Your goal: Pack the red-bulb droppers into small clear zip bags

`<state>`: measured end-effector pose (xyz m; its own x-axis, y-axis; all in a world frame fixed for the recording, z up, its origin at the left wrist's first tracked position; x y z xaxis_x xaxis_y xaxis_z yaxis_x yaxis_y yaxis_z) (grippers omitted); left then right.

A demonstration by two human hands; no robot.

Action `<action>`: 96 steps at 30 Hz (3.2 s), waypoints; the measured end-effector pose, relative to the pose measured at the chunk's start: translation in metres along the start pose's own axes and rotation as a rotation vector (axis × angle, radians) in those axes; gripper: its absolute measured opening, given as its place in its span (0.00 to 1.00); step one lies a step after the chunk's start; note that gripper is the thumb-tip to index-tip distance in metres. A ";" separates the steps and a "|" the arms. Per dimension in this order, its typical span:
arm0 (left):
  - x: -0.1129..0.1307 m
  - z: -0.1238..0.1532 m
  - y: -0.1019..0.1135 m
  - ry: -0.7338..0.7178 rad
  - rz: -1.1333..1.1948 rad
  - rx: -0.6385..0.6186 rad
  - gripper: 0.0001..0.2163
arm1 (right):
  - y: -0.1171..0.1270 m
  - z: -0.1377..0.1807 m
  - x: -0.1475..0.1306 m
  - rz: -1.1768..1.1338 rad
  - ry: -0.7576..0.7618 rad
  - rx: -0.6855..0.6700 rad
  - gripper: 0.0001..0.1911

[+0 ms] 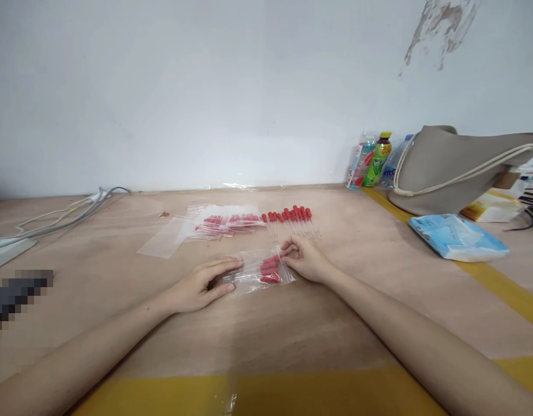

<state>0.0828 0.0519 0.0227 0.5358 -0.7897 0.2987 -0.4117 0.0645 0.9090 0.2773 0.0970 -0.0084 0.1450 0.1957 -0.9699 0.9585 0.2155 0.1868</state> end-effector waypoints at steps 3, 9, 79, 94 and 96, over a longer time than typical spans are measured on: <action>-0.001 0.000 -0.001 0.007 -0.014 -0.001 0.19 | 0.001 -0.001 0.002 -0.006 0.026 0.040 0.13; 0.000 -0.001 0.001 0.000 -0.021 0.013 0.19 | -0.008 0.003 0.004 -0.023 0.030 0.040 0.14; -0.002 0.001 -0.001 0.041 -0.046 -0.010 0.20 | -0.007 -0.002 0.017 -0.282 -0.191 0.048 0.21; -0.001 0.001 0.001 0.046 -0.043 -0.005 0.19 | -0.015 -0.011 0.002 -0.026 0.063 -0.039 0.09; -0.001 0.001 0.001 0.045 -0.037 -0.001 0.19 | -0.011 -0.009 0.002 -0.061 0.034 -0.018 0.09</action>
<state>0.0808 0.0521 0.0233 0.5834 -0.7634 0.2771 -0.3901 0.0359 0.9201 0.2651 0.1037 -0.0110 0.0780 0.2140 -0.9737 0.9607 0.2450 0.1307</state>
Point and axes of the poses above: each hand's wrist, its own z-axis away from the middle knuckle, its own y-axis out of the back of the hand, x = y × z, the point moved 9 cm from there along -z, towards the middle knuckle, and after that the axes turned 10 degrees about -z, right-handed, at the moved point
